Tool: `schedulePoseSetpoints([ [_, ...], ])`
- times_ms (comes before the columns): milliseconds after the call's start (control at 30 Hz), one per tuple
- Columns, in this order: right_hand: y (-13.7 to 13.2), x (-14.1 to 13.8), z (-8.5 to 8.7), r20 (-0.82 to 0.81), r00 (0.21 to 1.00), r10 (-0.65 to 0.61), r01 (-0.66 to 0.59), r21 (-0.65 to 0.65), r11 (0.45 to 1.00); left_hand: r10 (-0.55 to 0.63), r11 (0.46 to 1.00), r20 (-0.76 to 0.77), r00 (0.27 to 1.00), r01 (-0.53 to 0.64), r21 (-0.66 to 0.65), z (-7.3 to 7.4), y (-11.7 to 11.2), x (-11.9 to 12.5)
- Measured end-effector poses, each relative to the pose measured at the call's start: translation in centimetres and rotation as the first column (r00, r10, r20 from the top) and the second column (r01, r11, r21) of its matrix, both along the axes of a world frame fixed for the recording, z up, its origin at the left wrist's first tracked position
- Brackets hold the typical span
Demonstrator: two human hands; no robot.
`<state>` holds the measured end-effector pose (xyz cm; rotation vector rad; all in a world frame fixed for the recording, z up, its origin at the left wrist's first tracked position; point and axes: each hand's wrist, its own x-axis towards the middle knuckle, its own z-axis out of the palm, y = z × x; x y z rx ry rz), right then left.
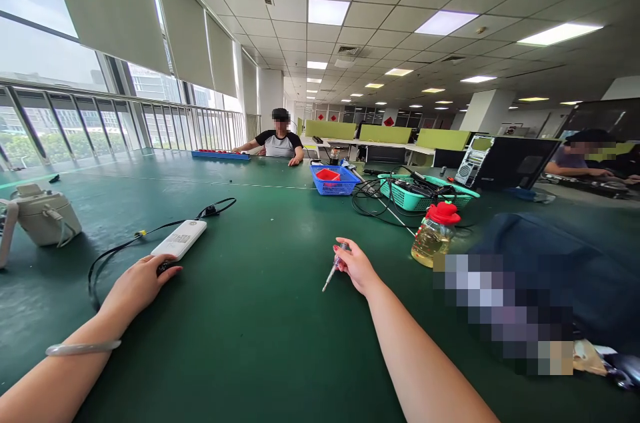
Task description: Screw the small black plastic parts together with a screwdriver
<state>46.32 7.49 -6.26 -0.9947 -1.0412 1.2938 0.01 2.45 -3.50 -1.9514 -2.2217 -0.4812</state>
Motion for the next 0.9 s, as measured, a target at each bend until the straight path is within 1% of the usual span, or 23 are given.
schedulePoseSetpoints([
  [100, 0.0, 0.1, 0.0, 0.005, 1.000, 0.001, -0.001, 0.001, 1.000, 0.015, 0.997, -0.013, 1.000, -0.016, -0.076, 0.2, -0.2, 0.2],
  [200, 0.0, 0.1, -0.1, 0.002, 1.000, 0.000, 0.000, -0.004, 1.000, 0.025, 0.997, -0.028, 0.999, -0.027, -0.068, 0.4, -0.5, 0.4],
  [300, 0.1, 0.1, -0.1, -0.010, 1.000, -0.008, 0.008, -0.018, 1.000, 0.085, 0.993, -0.030, 0.996, -0.087, -0.075, 0.6, -0.9, 0.5],
  [433, 0.6, 0.1, -0.1, -0.013, 1.000, -0.022, 0.021, -0.075, 0.997, 0.151, 0.974, -0.013, 0.988, -0.151, -0.169, 1.1, -1.5, 0.7],
  [500, 1.1, 0.1, -0.1, -0.008, 1.000, -0.014, 0.013, -0.100, 0.995, 0.137, 0.981, -0.013, 0.990, -0.138, -0.139, 1.4, -1.6, 1.2],
  [567, 1.5, 0.1, -0.1, -0.001, 1.000, 0.013, -0.013, -0.127, 0.992, 0.053, 0.997, -0.018, 0.998, -0.054, -0.059, 1.7, -1.6, 2.3],
  [633, 1.9, 0.3, 0.0, 0.003, 0.999, 0.052, -0.051, -0.157, 0.986, -0.113, 0.993, -0.006, 0.994, 0.113, -0.011, 2.0, -1.7, 4.2],
  [667, 2.0, 0.4, 0.1, 0.002, 0.998, 0.070, -0.069, -0.169, 0.983, -0.212, 0.977, 0.015, 0.977, 0.212, -0.020, 2.1, -1.7, 5.5],
  [700, 2.1, 0.6, 0.1, -0.003, 0.996, 0.085, -0.084, -0.177, 0.981, -0.308, 0.950, 0.043, 0.950, 0.310, -0.038, 2.3, -1.8, 7.0],
  [767, 2.0, 0.9, 0.2, -0.024, 0.995, 0.099, -0.102, -0.176, 0.979, -0.459, 0.881, 0.098, 0.883, 0.466, -0.080, 2.8, -1.9, 10.7],
  [833, 1.8, 1.3, 0.3, -0.056, 0.994, 0.099, -0.107, -0.160, 0.981, -0.575, 0.805, 0.113, 0.811, 0.585, -0.103, 3.2, -1.7, 14.7],
  [900, 1.4, 1.6, 0.2, -0.097, 0.991, 0.093, -0.106, -0.133, 0.985, -0.668, 0.729, 0.107, 0.736, 0.677, -0.105, 3.4, -0.9, 18.5],
])
